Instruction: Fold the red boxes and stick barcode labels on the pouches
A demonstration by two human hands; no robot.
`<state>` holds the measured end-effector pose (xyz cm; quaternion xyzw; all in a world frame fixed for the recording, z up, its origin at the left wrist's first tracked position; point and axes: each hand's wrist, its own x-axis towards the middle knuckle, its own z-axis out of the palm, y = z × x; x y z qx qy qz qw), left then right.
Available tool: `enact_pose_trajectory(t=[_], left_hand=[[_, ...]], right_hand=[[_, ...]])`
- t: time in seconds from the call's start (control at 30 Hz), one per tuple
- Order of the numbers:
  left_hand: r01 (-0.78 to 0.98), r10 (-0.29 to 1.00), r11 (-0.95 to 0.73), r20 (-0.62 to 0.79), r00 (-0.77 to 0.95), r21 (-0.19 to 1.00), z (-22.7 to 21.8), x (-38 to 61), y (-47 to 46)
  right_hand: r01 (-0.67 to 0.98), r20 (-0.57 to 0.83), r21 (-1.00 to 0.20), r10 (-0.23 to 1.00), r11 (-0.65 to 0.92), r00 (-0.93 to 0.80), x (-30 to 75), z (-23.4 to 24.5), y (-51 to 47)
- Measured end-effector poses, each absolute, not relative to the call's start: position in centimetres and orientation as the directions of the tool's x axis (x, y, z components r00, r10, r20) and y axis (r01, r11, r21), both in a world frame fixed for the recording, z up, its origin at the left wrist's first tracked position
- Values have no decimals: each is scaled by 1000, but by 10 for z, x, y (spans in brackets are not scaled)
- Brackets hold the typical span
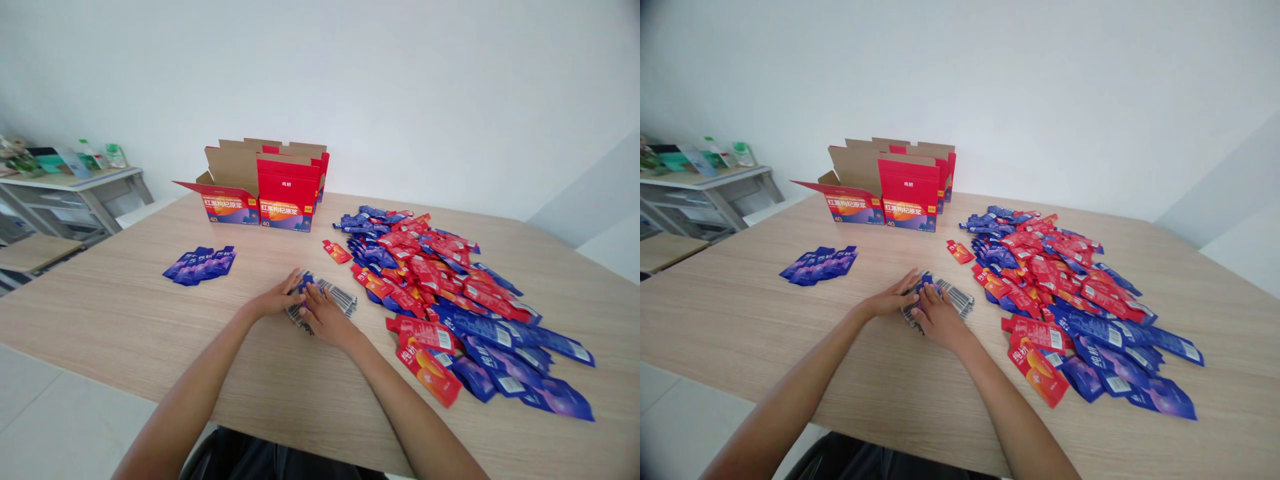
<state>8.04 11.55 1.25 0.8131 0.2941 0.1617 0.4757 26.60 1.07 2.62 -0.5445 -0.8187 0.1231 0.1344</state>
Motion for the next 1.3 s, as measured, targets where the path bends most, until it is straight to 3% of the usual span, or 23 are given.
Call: enact_pose_trajectory(t=[0.1,0.27,0.47,0.67,0.9,1.03,1.17,1.23,1.3], left_hand=[[390,690,-473,58,722,790,11,84,113],[441,672,-566,79,737,696,14,85,107],[419,652,-603,117,749,679,17,82,107],[455,621,-725,204,756,517,23,90,99],[510,575,-758,48,817,407,34,105,80],[452,539,-731,27,842,511,40,101,76],[336,642,-638,237,730,693,39,99,77],[267,772,-542,347,532,797,36,104,78],[151,897,-360,297,328,921,35,112,77]], right_hand=[[922,23,-310,972,231,-236,267,26,14],[980,111,-194,993,49,-27,274,22,22],[976,134,-126,978,179,-163,283,31,15],[918,34,-195,938,345,-345,276,45,1],[907,-14,-228,930,354,-367,271,56,-9],[878,-14,-302,919,372,-394,286,73,-12],[673,63,-657,915,339,-399,313,80,0],[576,188,-771,961,272,-202,319,76,8],[512,285,-834,955,205,82,315,67,16]])
